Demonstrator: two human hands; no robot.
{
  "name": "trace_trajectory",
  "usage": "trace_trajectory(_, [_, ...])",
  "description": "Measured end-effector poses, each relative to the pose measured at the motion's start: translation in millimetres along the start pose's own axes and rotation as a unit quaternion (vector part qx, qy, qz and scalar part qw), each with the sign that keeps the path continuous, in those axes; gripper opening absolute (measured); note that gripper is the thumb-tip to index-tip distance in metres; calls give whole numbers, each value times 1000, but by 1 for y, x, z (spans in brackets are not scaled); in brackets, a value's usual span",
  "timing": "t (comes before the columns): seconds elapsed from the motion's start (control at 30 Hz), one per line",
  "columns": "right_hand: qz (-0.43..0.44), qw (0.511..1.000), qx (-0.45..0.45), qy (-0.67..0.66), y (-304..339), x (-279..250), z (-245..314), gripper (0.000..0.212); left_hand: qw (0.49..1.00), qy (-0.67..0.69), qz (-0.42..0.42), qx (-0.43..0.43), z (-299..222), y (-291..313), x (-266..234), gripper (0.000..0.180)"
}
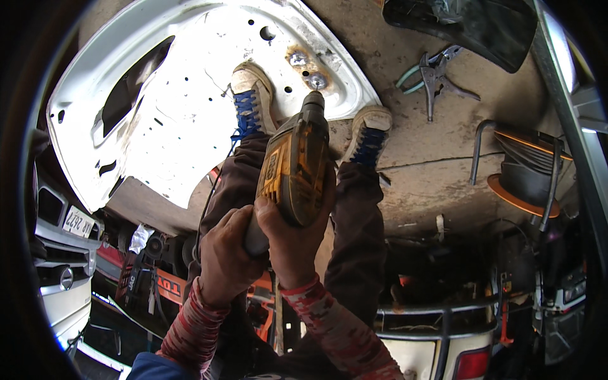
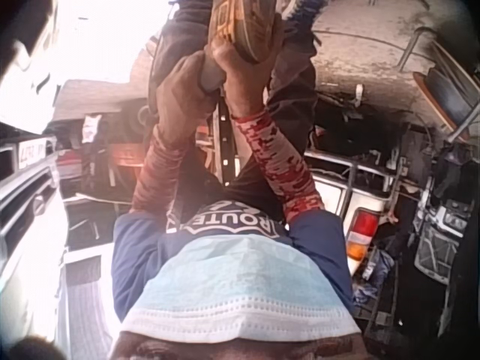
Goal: The person uses a corded drill to make holes in a white car bumper lying on the floor. They reposition the bumper and continue drilling at different spots while sitting on the floor.
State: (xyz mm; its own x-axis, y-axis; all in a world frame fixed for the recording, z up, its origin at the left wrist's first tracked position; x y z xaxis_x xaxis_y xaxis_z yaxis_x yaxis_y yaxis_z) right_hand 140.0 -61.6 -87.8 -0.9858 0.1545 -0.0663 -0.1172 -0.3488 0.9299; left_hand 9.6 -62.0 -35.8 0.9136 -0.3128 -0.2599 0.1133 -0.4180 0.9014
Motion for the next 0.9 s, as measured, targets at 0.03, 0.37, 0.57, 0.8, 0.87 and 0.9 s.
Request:
trace_trajectory(0.03, [4,1000,1,-3,0,0,0,98,1000,1,-1,0,0,0,0,54])
trace_trajectory(0.37, [0,1000,-11,29,-5,0,3,96,1000,3,-2,-9,1,-2,3,49])
trace_trajectory(0.57, [-26,999,-29,27,-3,3,7,84,1000,-4,-1,-18,-1,-4,4,36])
trace_trajectory(0.8, [-11,999,-40,20,-9,2,-1,81,1000,-4,-8,-22,0,-3,6,36])
trace_trajectory(0.87, [3,1000,-21,-15,-9,1,-3,90,1000,-9,-8,-24,1,-3,6,38])
trace_trajectory(0.9, [9,1000,-14,-23,-8,0,-3,92,1000,-7,-7,-22,2,-3,6,39])
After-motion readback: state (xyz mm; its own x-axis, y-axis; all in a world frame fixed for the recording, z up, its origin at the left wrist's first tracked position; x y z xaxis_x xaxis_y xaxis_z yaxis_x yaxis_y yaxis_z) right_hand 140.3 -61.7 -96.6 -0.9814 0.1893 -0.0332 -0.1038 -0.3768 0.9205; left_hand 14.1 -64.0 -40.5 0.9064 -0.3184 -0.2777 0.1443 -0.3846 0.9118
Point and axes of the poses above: each hand's wrist, its own y-axis away from the middle knuckle, its own x-axis out of the palm, z = x × y, the point moved 6 cm from there along -y, towards the middle knuckle, and after that the axes turned 15 degrees about y, right-handed, at the moved point
